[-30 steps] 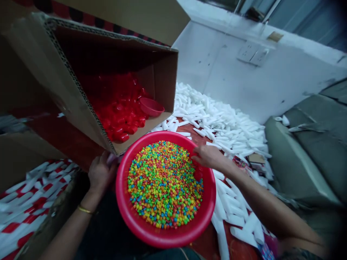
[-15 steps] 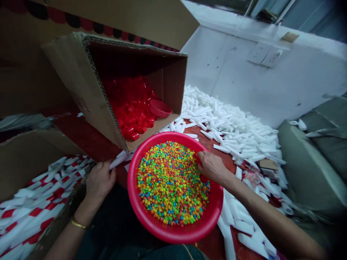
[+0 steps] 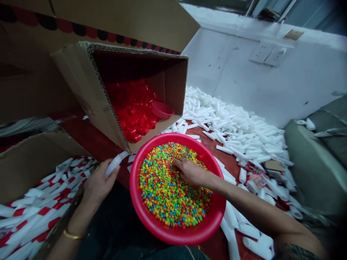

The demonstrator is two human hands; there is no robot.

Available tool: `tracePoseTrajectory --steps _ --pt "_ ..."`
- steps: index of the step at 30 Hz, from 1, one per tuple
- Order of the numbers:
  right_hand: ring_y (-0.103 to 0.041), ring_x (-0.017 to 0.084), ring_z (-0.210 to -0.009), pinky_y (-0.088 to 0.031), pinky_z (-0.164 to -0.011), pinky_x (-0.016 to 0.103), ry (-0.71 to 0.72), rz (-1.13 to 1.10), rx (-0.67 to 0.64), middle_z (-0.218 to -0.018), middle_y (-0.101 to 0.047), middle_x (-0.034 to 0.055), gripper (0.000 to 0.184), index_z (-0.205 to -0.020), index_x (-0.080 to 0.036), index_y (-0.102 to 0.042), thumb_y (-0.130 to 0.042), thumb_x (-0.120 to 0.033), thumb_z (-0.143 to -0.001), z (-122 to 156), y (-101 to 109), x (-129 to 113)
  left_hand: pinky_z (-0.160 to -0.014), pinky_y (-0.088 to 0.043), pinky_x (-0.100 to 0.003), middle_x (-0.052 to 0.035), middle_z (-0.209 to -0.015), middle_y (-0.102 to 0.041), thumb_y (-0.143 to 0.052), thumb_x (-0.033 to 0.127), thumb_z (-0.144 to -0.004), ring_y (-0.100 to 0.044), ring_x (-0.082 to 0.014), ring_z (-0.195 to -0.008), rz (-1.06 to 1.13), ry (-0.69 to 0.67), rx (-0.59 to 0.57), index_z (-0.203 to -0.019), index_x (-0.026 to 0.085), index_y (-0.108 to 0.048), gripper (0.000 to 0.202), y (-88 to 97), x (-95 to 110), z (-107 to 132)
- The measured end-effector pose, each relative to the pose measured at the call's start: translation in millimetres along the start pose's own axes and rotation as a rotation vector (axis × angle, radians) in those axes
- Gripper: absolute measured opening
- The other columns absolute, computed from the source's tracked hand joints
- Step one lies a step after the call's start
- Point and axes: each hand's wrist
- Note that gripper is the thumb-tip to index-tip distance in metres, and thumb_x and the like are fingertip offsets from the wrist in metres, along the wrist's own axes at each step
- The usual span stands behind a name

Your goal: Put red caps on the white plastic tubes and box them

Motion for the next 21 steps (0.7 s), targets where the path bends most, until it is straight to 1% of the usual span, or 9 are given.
tracePoseTrajectory --steps 2,4,6,8,11,14,16,18,21 --pt "-0.052 0.016 -0.078 -0.039 -0.067 0.026 -0.003 -0.201 0.060 -0.091 -0.058 0.0079 0.027 -0.098 -0.012 -0.056 -0.052 -0.006 -0.071 -1 -3 1 -0.068 -0.047 -0.029 -0.0044 -0.100 -0.064 -0.041 0.047 -0.084 -0.062 -0.0197 -0.080 0.152 -0.041 0.100 -0.115 0.021 -0.052 0.042 14.2 11 12" --pt "-0.052 0.015 -0.073 -0.041 -0.064 0.026 -0.068 -0.472 0.130 -0.086 -0.057 0.0048 0.029 -0.102 -0.013 -0.054 -0.057 -0.013 -0.073 0 -3 2 -0.079 -0.048 -0.030 -0.0042 -0.106 -0.063 -0.046 0.047 -0.083 -0.061 -0.0205 -0.091 0.271 -0.201 0.154 -0.115 0.022 -0.053 0.041 27.6 32 22" --pt "-0.050 0.013 -0.066 -0.041 -0.059 0.025 -0.125 -0.771 0.175 -0.081 -0.055 0.0012 0.031 -0.104 -0.016 -0.052 -0.060 -0.021 -0.075 3 -2 3 -0.086 -0.047 -0.031 -0.0049 -0.110 -0.063 -0.048 0.046 -0.083 -0.060 -0.0207 -0.097 0.353 -0.385 0.109 -0.115 0.021 -0.054 0.040 35.9 57 28" --pt "-0.048 0.012 -0.064 -0.040 -0.057 0.024 -0.105 -1.012 0.217 -0.080 -0.053 -0.0013 0.032 -0.102 -0.019 -0.051 -0.064 -0.026 -0.074 8 1 3 -0.086 -0.048 -0.030 -0.0055 -0.112 -0.063 -0.049 0.042 -0.085 -0.060 -0.0197 -0.099 0.398 -0.510 0.010 -0.117 0.021 -0.053 0.039 37.6 81 31" --pt "-0.049 0.011 -0.068 -0.041 -0.059 0.023 -0.028 -1.192 0.290 -0.084 -0.053 -0.0022 0.035 -0.099 -0.022 -0.050 -0.068 -0.032 -0.071 16 2 1 -0.085 -0.050 -0.030 -0.0068 -0.114 -0.062 -0.047 0.037 -0.087 -0.060 -0.0192 -0.101 0.404 -0.611 -0.111 -0.122 0.021 -0.052 0.039 31.1 107 31" --pt "-0.049 0.011 -0.066 -0.041 -0.058 0.023 0.008 -1.223 0.336 -0.084 -0.052 -0.0020 0.036 -0.099 -0.022 -0.049 -0.069 -0.035 -0.072 22 -1 -2 -0.087 -0.050 -0.033 -0.0081 -0.117 -0.061 -0.044 0.035 -0.088 -0.059 -0.0198 -0.104 0.381 -0.652 -0.169 -0.124 0.020 -0.050 0.039 24.0 121 30" --pt "-0.050 0.011 -0.066 -0.041 -0.058 0.023 0.018 -1.161 0.367 -0.084 -0.053 -0.0013 0.033 -0.100 -0.021 -0.048 -0.066 -0.033 -0.075 25 -3 -4 -0.089 -0.049 -0.034 -0.0087 -0.117 -0.061 -0.043 0.034 -0.088 -0.058 -0.0201 -0.105 0.356 -0.658 -0.199 -0.123 0.019 -0.051 0.039 22.0 126 29" --pt "-0.053 0.013 -0.072 -0.044 -0.062 0.025 0.031 -1.037 0.412 -0.088 -0.055 0.0012 0.028 -0.103 -0.020 -0.049 -0.061 -0.029 -0.079 27 -3 -6 -0.089 -0.049 -0.036 -0.0096 -0.116 -0.061 -0.042 0.033 -0.088 -0.059 -0.0212 -0.104 0.313 -0.663 -0.227 -0.122 0.018 -0.052 0.039 21.7 130 29" --pt "-0.056 0.018 -0.089 -0.047 -0.075 0.032 0.104 -0.775 0.485 -0.099 -0.058 0.0067 0.024 -0.104 -0.018 -0.051 -0.057 -0.020 -0.081 29 3 -7 -0.084 -0.051 -0.038 -0.0102 -0.114 -0.062 -0.044 0.033 -0.087 -0.061 -0.0228 -0.100 0.249 -0.667 -0.250 -0.122 0.018 -0.053 0.039 21.6 132 31"
Point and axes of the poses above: each hand's wrist, its own z-axis away from the middle knuckle, its own y-axis out of the back of the hand, x = y × z
